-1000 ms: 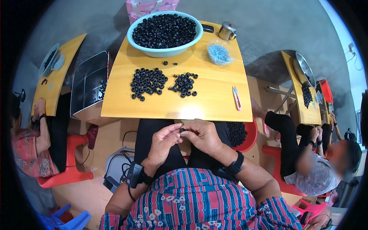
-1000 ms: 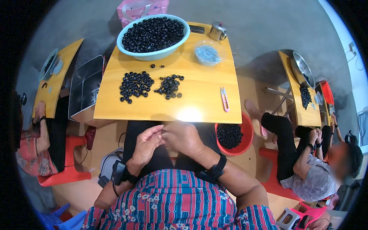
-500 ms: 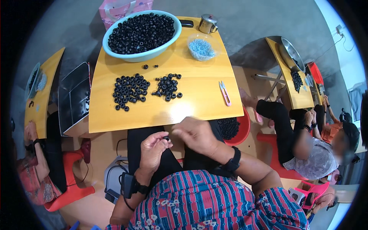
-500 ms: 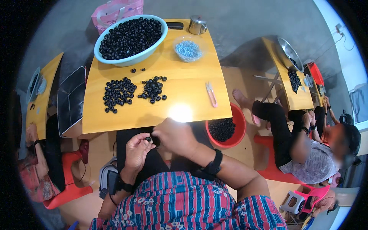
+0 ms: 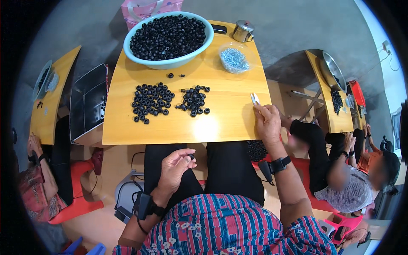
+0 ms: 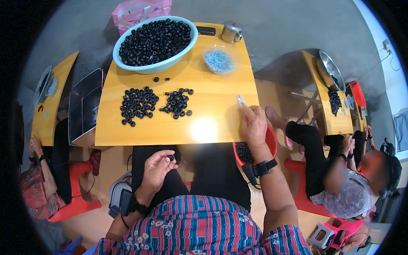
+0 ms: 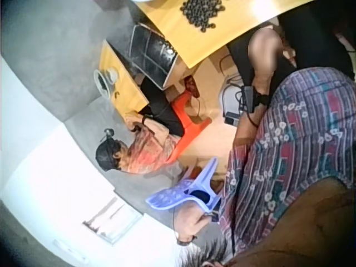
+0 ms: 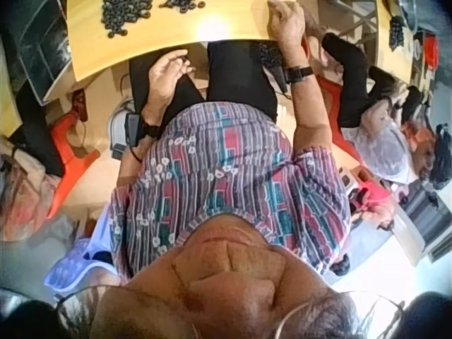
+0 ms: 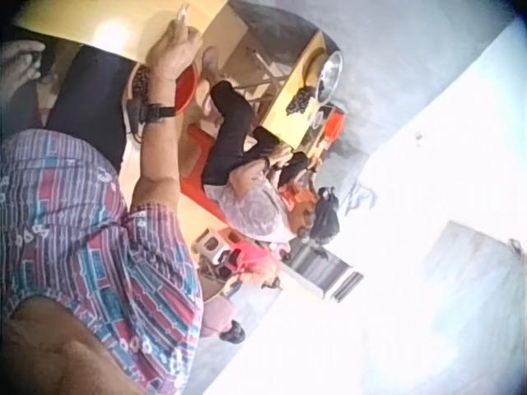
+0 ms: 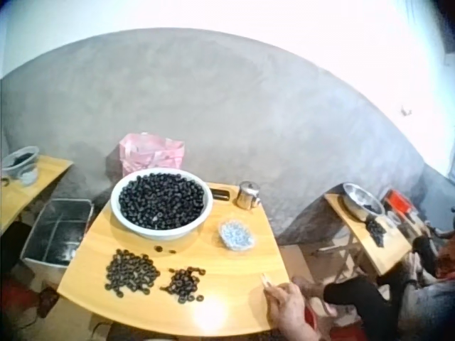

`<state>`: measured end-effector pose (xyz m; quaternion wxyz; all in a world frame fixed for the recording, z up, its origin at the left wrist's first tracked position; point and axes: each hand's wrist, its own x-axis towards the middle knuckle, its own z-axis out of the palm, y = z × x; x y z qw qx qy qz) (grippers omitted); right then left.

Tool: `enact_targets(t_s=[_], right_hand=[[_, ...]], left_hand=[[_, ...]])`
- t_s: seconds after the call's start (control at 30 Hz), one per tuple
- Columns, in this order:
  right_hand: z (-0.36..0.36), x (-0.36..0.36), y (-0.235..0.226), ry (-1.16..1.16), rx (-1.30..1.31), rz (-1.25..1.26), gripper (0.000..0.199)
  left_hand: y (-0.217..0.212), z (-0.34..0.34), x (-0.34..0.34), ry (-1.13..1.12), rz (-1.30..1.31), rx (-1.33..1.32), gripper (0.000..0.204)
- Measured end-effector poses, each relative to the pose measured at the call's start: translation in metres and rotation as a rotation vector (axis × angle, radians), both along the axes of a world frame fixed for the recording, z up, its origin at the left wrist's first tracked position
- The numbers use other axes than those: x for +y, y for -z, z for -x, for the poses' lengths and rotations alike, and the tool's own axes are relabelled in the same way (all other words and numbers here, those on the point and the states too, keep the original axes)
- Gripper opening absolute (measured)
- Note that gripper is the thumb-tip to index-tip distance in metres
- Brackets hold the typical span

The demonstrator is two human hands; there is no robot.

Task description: Manually assembling small blue pins into black plastic rings in a workshop setting.

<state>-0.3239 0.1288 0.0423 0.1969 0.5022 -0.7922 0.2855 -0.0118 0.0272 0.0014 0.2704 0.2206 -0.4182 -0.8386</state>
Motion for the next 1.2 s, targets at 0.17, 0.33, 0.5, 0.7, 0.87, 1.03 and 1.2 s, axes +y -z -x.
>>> enact_targets(t_s=[0.17,0.33,0.5,0.7,0.87,1.03,1.2], right_hand=[[0.005,-0.018,-0.009,0.062,0.042,-0.085,0.018],[-0.003,-0.059,-0.026,-0.113,-0.024,-0.011,0.033],[0.018,-0.109,-0.042,-0.2,0.119,0.037,0.038],[0.043,-0.147,-0.035,-0.241,0.087,-0.085,0.041],[0.042,-0.165,-0.045,-0.134,-0.028,-0.252,0.058],[0.039,-0.171,-0.055,-0.111,-0.072,-0.358,0.067],[0.025,-0.175,-0.072,-0.021,-0.168,-0.474,0.058]], left_hand=[[0.0,0.003,-0.004,0.003,0.008,-0.041,0.023],[0.002,0.001,-0.004,0.015,0.018,-0.019,0.022],[-0.003,0.002,-0.004,0.025,0.03,-0.092,0.021],[-0.002,0.0,-0.006,0.035,0.014,-0.079,0.021],[-0.001,-0.001,-0.008,0.048,0.002,-0.061,0.022],[-0.001,0.001,-0.008,0.057,0.015,-0.062,0.022],[0.002,-0.001,-0.008,0.053,0.016,-0.034,0.022]])
